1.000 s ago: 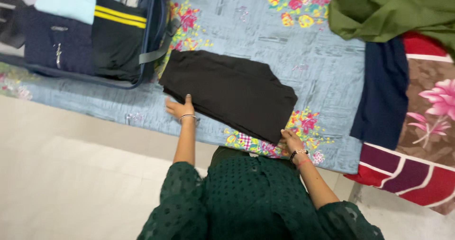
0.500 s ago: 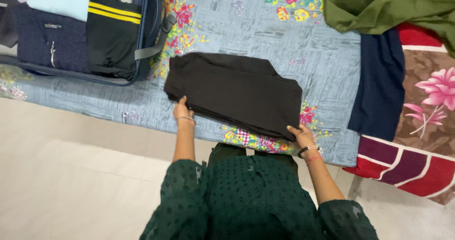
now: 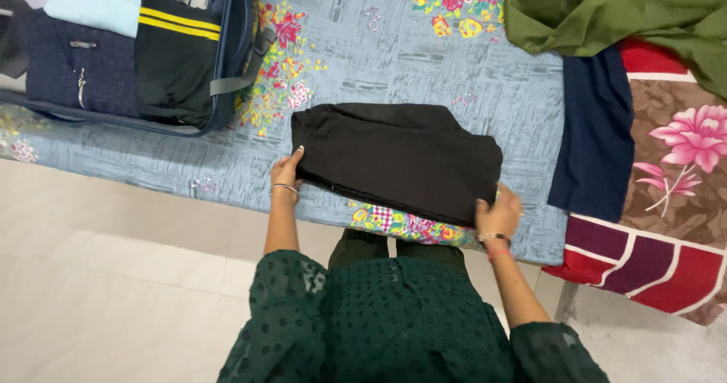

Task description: The person folds a pair of black trackpants with yellow stripes on a bed and then places them into an open suitcase already containing other folded clothes.

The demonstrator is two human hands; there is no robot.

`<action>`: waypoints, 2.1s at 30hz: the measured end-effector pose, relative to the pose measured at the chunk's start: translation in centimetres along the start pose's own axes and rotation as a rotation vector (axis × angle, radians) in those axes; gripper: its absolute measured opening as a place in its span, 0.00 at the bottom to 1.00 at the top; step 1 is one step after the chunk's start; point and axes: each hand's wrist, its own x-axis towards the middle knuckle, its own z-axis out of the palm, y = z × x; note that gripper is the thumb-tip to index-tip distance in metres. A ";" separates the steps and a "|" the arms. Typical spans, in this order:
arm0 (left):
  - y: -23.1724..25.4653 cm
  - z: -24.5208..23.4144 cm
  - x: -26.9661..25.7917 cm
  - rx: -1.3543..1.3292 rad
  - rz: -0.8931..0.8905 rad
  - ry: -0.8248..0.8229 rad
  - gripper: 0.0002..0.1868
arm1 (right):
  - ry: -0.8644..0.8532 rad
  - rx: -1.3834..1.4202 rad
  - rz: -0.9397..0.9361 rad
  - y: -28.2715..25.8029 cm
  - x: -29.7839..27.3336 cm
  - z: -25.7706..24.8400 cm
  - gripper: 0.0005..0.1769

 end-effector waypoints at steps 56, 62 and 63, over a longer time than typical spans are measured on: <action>-5.6 20.2 -16.7 1.187 0.592 -0.713 0.40 | -0.575 1.482 0.402 -5.5 4.4 -2.8 0.54; -8.3 19.5 -13.1 1.138 0.643 -0.751 0.48 | -0.610 1.489 0.185 -11.1 4.1 -1.5 0.60; -9.4 19.4 -11.8 1.064 0.689 -0.788 0.47 | -0.612 1.490 0.185 -11.9 4.1 -1.1 0.60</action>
